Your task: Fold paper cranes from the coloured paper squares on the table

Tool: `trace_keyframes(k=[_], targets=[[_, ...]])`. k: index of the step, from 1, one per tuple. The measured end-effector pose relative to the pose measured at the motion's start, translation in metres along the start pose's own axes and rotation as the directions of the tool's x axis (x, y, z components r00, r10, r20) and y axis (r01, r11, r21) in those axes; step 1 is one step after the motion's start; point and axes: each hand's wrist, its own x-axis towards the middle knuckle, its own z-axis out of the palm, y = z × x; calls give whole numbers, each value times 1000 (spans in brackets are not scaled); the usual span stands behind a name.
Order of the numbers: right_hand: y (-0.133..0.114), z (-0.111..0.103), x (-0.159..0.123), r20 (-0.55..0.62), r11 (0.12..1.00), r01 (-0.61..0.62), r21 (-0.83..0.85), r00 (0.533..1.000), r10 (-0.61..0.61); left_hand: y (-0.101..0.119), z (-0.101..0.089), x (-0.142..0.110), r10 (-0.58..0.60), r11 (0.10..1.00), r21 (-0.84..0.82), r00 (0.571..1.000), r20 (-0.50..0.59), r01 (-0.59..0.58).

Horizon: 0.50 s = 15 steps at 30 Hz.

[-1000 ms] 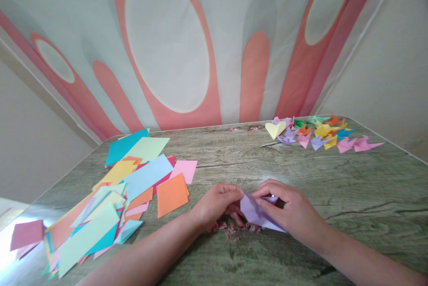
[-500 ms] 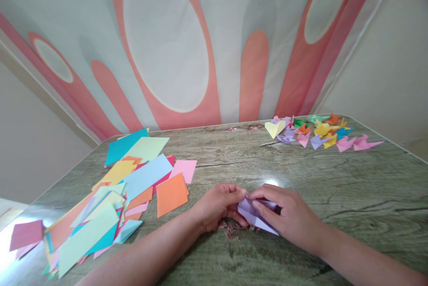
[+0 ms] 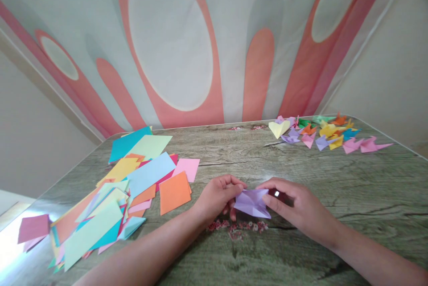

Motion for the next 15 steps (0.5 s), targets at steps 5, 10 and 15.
trace_keyframes(k=[5, 10, 15], targets=[[1, 12, 2, -60, 994, -80, -75, 995, 76, 1, 10, -4, 38, 994, 99, 999, -38, -34], [3, 21, 3, -78, 985, -175, -2, 982, 174, 4, 19, -7, 47, 988, 151, 997, -55, -38], [4, 24, 3, -119, 966, -237, 99, 962, 248, 5, 23, -7, 29, 991, 131, 996, -83, -18]])
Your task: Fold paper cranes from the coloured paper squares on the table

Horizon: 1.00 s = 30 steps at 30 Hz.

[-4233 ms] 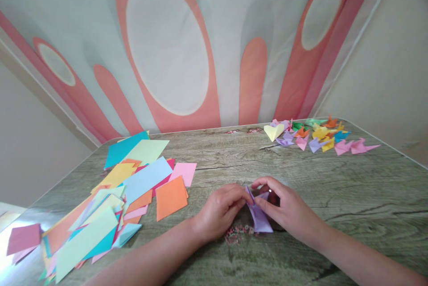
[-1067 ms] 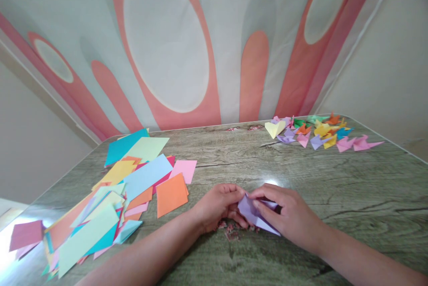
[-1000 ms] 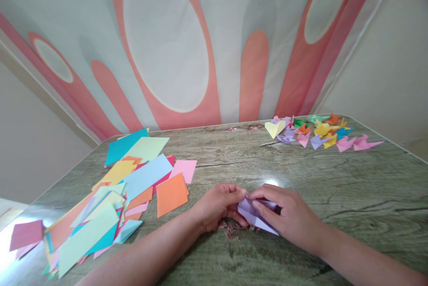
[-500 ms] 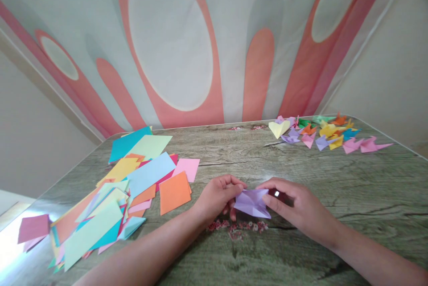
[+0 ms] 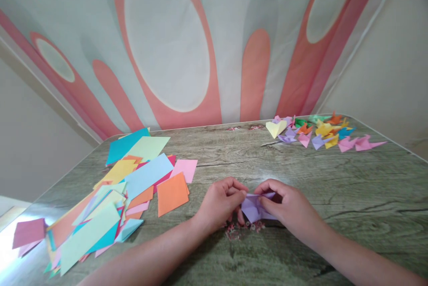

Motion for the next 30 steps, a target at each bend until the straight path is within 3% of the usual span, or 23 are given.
trace_keyframes(k=[4, 8, 15, 22, 26, 30], targets=[[-2, 1, -2, -78, 992, 118, -51, 990, -122, -1, -2, 1, -61, 997, -31, 994, 88, 64], [-3, 2, -4, -108, 942, 317, -112, 938, -329, 0, -4, 1, -72, 995, -49, 979, 192, 83], [-3, 3, -6, -86, 899, 410, -153, 901, -425, 5, -4, -4, -51, 998, -24, 984, 172, 56], [-9, 2, -8, -97, 951, 282, -127, 951, -295, 2, -1, -6, 27, 999, 23, 986, 167, -31], [-9, 1, -7, -62, 988, 151, -30, 986, -153, 0, 0, -6, 105, 986, 125, 993, 48, -110], [-6, -1, -4, 34, 992, 77, 101, 996, -81, -2, -5, 0, 102, 986, 137, 993, -51, -95]])
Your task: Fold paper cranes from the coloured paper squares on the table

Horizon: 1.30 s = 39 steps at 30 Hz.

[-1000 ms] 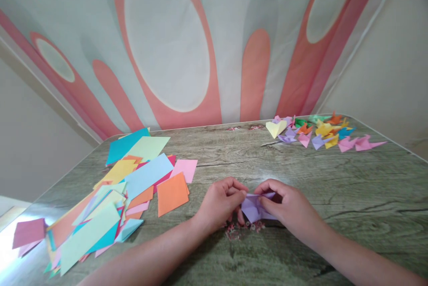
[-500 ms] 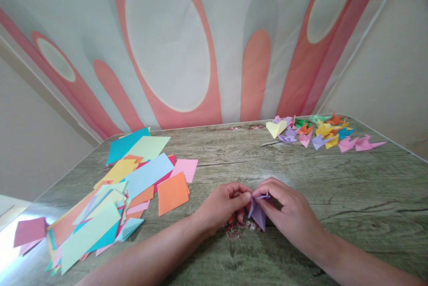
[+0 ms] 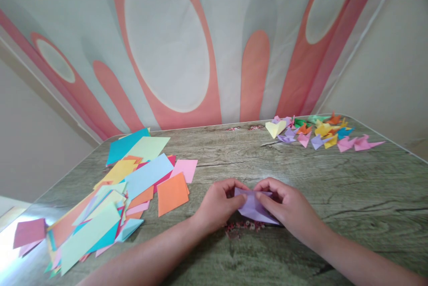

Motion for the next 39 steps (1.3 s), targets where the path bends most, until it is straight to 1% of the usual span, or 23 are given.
trace_keyframes(k=[2, 3, 5, 7, 9, 11, 13, 15, 17, 19, 21, 24, 26, 28, 30, 32, 33, 35, 37, 38, 39], targets=[[1, 0, 1, 34, 997, -40, 64, 999, 38, -1, -3, 3, -14, 997, -74, 1000, 9, 14], [2, 0, 1, 47, 994, -58, 91, 997, 54, -1, -4, 3, -23, 993, -112, 999, 34, 27], [3, 1, 1, 65, 990, -77, 122, 995, 70, -2, -6, 4, -50, 985, -157, 991, 120, 68], [3, 2, 1, 60, 988, -80, 132, 996, 72, -2, -7, 3, -70, 982, -158, 975, 213, 105], [3, 2, 1, 41, 990, -61, 131, 998, 56, -4, -8, 2, -89, 982, -137, 964, 250, 126], [2, 3, 1, 19, 993, -20, 116, 1000, 18, -6, -7, 2, -112, 984, -114, 967, 227, 140], [1, 3, 1, 8, 997, 20, 80, 1000, -21, -7, -5, 3, -125, 984, -99, 976, 181, 145], [1, 3, 1, -3, 999, 41, 32, 999, -41, -7, -3, 4, -126, 987, -85, 983, 133, 138], [0, 4, 0, -20, 999, 48, -13, 999, -48, -6, -2, 5, -120, 988, -86, 986, 113, 130], [-1, 4, -1, -40, 997, 55, -46, 998, -57, -5, -2, 5, -122, 983, -120, 984, 129, 138], [-2, 4, -2, -59, 995, 66, -75, 996, -71, -4, -3, 4, -142, 969, -177, 974, 175, 173], [-4, 3, -3, -88, 989, 89, -122, 991, -100, -6, -4, 3, -185, 931, -257, 944, 273, 257], [-5, 3, -4, -100, 983, 114, -147, 987, -129, -7, -4, 2, -195, 910, -296, 930, 313, 290], [-5, 4, -5, -97, 976, 145, -161, 982, -162, -7, -3, 2, -190, 902, -326, 937, 293, 284], [-5, 4, -5, -91, 973, 163, -164, 979, -180, -5, -4, 2, -181, 900, -352, 955, 233, 256], [-4, 3, -5, -106, 978, 145, -148, 981, -162, 0, -5, 1, -157, 888, -397, 965, 210, 230], [-4, 2, -4, -120, 985, 116, -129, 984, -132, 2, -6, 0, -130, 876, -431, 966, 224, 217], [-2, -1, -2, -139, 997, 34, -67, 989, -43, 7, -7, -3, -33, 849, -497, 956, 291, 180], [0, -3, 0, -140, 999, -41, -6, 989, 40, 9, -5, -5, 50, 843, -521, 946, 320, 131], [0, -3, 1, -138, 998, -60, 11, 989, 61, 9, -3, -6, 58, 850, -514, 949, 311, 117], [1, -4, 1, -135, 998, -65, 18, 989, 67, 7, -2, -5, 38, 859, -499, 957, 287, 115]])
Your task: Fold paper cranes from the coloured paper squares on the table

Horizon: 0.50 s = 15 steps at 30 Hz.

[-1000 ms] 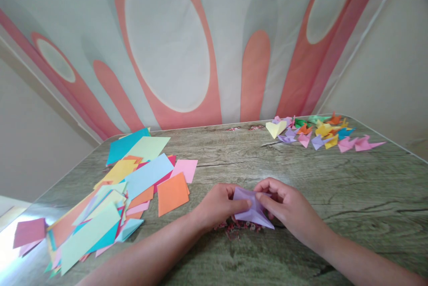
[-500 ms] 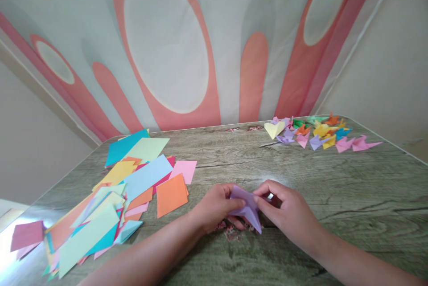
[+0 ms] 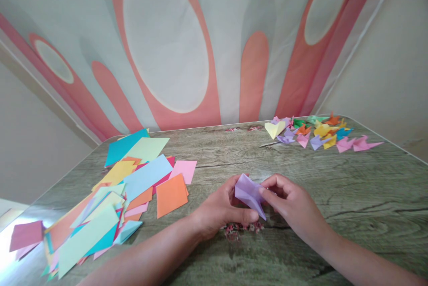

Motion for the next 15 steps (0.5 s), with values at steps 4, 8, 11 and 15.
trace_keyframes(k=[4, 8, 11, 15], targets=[[-1, 2, -2, 30, 998, 57, -21, 998, -56, -10, -2, 6, -74, 997, 2, 976, -204, 76], [-4, 2, -6, 89, 995, 91, 31, 992, -94, -15, -5, 10, -83, 996, -58, 969, -233, 72], [-3, 1, -4, 165, 992, 35, 121, 985, -55, -15, -5, 9, -60, 997, -63, 965, -256, 45], [1, 1, 1, 249, 981, -73, 177, 968, 27, -15, -4, 7, 16, 997, 75, 961, -277, 5]])
